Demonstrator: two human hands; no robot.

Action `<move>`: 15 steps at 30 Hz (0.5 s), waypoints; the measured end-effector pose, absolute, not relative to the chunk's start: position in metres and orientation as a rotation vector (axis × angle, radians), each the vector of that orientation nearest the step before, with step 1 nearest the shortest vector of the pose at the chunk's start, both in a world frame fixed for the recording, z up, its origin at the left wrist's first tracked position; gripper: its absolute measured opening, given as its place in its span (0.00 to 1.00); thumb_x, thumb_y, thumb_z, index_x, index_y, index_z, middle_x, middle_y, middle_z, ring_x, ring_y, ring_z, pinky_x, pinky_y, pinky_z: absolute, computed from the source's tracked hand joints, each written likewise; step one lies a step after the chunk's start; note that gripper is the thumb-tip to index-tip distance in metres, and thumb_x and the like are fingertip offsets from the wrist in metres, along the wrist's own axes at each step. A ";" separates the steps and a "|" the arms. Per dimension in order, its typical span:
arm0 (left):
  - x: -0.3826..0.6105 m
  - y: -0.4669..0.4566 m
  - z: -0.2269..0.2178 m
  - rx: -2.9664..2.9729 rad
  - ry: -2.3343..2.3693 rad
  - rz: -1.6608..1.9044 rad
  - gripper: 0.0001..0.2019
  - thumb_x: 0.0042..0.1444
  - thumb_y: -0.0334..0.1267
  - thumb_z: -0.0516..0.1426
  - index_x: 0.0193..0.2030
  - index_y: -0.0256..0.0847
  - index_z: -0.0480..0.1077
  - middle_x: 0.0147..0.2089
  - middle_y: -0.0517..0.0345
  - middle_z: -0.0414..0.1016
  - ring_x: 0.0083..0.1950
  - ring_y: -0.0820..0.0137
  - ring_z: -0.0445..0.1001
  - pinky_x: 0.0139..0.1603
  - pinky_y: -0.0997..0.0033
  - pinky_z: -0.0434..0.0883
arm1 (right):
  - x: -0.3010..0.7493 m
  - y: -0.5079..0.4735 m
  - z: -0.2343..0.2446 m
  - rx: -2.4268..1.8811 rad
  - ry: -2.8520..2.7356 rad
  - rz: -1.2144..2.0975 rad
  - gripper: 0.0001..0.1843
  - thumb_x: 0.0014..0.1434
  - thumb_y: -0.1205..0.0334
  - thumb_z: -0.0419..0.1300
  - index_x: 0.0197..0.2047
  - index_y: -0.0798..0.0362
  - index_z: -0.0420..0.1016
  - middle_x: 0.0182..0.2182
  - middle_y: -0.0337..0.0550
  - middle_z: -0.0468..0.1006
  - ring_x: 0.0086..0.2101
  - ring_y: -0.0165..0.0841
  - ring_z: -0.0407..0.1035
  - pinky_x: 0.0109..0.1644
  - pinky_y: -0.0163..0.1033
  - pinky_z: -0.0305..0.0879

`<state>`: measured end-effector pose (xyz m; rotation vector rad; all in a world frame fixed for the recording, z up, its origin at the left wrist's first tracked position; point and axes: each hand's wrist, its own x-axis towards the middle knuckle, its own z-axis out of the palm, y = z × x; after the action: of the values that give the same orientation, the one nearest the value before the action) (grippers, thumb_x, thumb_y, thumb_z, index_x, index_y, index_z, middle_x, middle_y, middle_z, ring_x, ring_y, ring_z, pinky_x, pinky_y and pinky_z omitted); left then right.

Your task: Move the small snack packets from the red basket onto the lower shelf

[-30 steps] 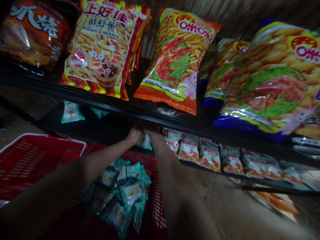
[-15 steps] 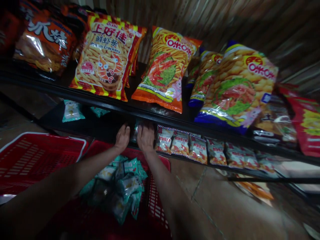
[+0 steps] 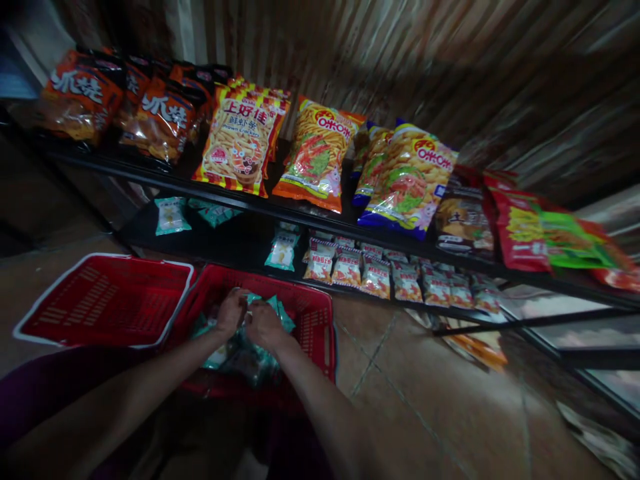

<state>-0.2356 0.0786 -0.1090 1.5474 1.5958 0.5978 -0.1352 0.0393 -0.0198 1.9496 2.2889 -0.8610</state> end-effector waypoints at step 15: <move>-0.256 0.007 -0.166 1.228 1.533 0.177 0.11 0.45 0.25 0.57 0.37 0.37 0.72 0.49 0.44 0.76 0.55 0.56 0.72 0.55 0.60 0.66 | -0.095 0.019 -0.014 1.915 1.996 -0.867 0.20 0.63 0.65 0.48 0.56 0.56 0.70 0.53 0.50 0.74 0.52 0.36 0.70 0.54 0.36 0.64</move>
<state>-0.2556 0.0065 -0.1663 1.2279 1.5335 0.1766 -0.0952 0.0187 -0.0137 1.9149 1.9958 -0.8665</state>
